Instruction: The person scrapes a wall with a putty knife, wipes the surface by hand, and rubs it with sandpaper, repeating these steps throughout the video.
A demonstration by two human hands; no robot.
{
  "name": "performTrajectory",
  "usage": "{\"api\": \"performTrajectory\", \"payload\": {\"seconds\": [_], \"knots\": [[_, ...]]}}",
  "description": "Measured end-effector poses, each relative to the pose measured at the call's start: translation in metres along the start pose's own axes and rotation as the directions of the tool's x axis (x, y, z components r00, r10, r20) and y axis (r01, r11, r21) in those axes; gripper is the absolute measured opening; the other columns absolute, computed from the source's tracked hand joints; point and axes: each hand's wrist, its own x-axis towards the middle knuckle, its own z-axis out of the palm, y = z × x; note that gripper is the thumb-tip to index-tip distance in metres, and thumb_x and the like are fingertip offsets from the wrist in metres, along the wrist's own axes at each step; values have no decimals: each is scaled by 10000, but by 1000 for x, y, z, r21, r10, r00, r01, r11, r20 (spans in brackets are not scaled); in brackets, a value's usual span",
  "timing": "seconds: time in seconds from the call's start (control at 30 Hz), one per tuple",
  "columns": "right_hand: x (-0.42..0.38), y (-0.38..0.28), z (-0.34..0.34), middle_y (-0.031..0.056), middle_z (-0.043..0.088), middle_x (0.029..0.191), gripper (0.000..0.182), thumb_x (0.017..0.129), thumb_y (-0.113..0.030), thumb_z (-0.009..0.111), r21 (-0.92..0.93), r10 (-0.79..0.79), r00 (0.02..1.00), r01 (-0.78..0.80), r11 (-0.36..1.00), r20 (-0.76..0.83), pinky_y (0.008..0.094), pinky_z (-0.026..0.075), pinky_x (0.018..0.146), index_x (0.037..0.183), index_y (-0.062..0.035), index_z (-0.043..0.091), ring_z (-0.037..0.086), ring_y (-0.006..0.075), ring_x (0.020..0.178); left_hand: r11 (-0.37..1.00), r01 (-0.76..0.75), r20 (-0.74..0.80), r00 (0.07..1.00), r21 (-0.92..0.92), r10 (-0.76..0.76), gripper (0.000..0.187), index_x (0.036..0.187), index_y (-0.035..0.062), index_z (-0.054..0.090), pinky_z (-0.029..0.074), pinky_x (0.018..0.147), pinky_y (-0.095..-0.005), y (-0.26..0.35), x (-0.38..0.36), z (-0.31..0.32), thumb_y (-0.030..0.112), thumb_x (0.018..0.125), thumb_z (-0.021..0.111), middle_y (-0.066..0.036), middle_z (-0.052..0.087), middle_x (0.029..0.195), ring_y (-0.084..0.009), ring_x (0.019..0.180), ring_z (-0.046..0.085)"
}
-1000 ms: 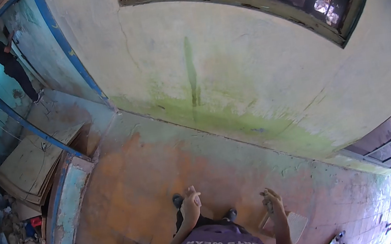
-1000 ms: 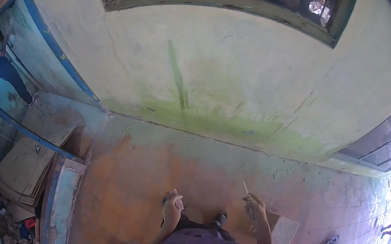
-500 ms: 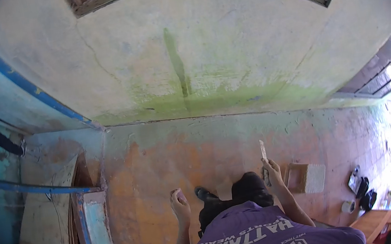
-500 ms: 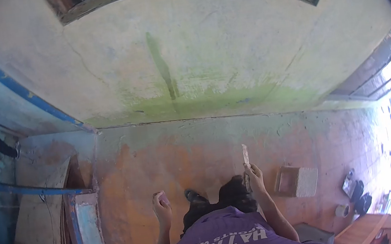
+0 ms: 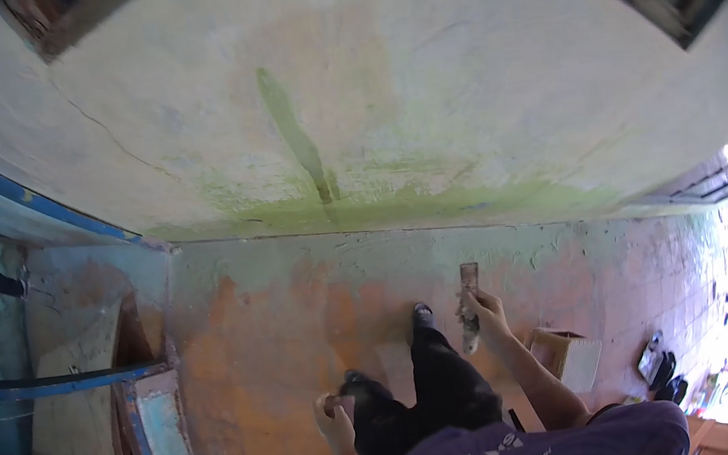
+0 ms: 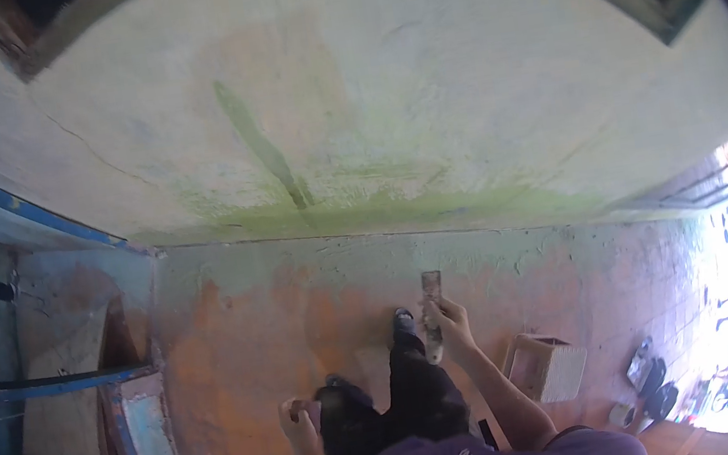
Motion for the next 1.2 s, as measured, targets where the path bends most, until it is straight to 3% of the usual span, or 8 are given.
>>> {"api": "performTrajectory", "payload": {"seconds": [0.13, 0.23, 0.33, 0.6, 0.83, 0.97, 1.07, 1.2], "knots": [[154, 70, 12, 49, 646, 736, 308, 994, -318, 628, -236, -60, 995, 78, 969, 84, 264, 458, 594, 883, -31, 642, 613, 101, 663, 919, 126, 308, 918, 373, -250, 331, 1216, 9, 574, 509, 905, -385, -16, 44, 73, 222, 963, 555, -227, 682, 1100, -291, 1057, 669], [235, 94, 45, 56, 662, 706, 392, 969, -371, 662, -416, -16, 998, -9, 909, -56, 265, 454, 579, 823, -7, 661, 593, 84, 644, 945, 136, 746, 585, 297, -318, 365, 1274, 49, 573, 509, 868, -356, -59, 105, 137, 304, 1023, 502, -243, 678, 1051, -228, 1017, 675], [319, 154, 60, 66, 674, 711, 442, 977, -423, 638, -369, -109, 993, 83, 926, -52, 249, 451, 587, 839, -4, 669, 596, 89, 637, 900, 403, 876, 357, 167, -323, 410, 1388, 82, 523, 462, 720, -258, -44, 165, 219, 183, 993, 565, -5, 590, 882, -79, 739, 511], [452, 229, 90, 103, 705, 782, 283, 989, -211, 648, -219, -480, 862, 443, 869, -161, 282, 526, 659, 862, 41, 639, 669, 140, 699, 995, -5, 743, 665, -99, 78, 763, 1560, 96, 218, 479, 947, -340, -121, 369, 426, 490, 1001, 556, -121, 580, 1269, -207, 1138, 587], [450, 192, 93, 116, 715, 720, 275, 959, -219, 686, -277, -572, 783, 509, 815, -245, 272, 540, 600, 887, 44, 714, 685, 140, 637, 981, -78, 874, 447, -175, 192, 495, 1237, 9, 525, 433, 988, -335, -74, 394, 483, 458, 1078, 391, -100, 635, 1148, -161, 1111, 571], [453, 194, 99, 102, 694, 669, 321, 940, -263, 720, -334, -578, 751, 481, 811, -319, 256, 533, 570, 827, 37, 707, 684, 139, 603, 909, 155, 821, 507, -387, 263, 478, 1390, 1, 471, 426, 1001, -325, -88, 376, 497, 364, 1096, 369, -61, 611, 1215, -120, 1126, 536], [439, 160, 115, 90, 668, 633, 391, 936, -309, 728, -330, -630, 698, 539, 775, -339, 264, 519, 539, 762, 37, 681, 676, 142, 579, 806, -94, 614, 598, -584, 515, 367, 1164, 8, 535, 476, 888, -397, -54, 378, 498, 333, 1068, 392, -224, 663, 1075, -306, 1006, 648], [445, 191, 102, 75, 653, 597, 412, 942, -311, 710, -371, -559, 712, 427, 825, -425, 260, 513, 531, 745, 50, 677, 641, 115, 552, 914, -189, 713, 576, -359, 400, 360, 1181, 16, 537, 488, 845, -454, -60, 380, 490, 317, 1060, 381, -274, 666, 1018, -421, 983, 651]]}}
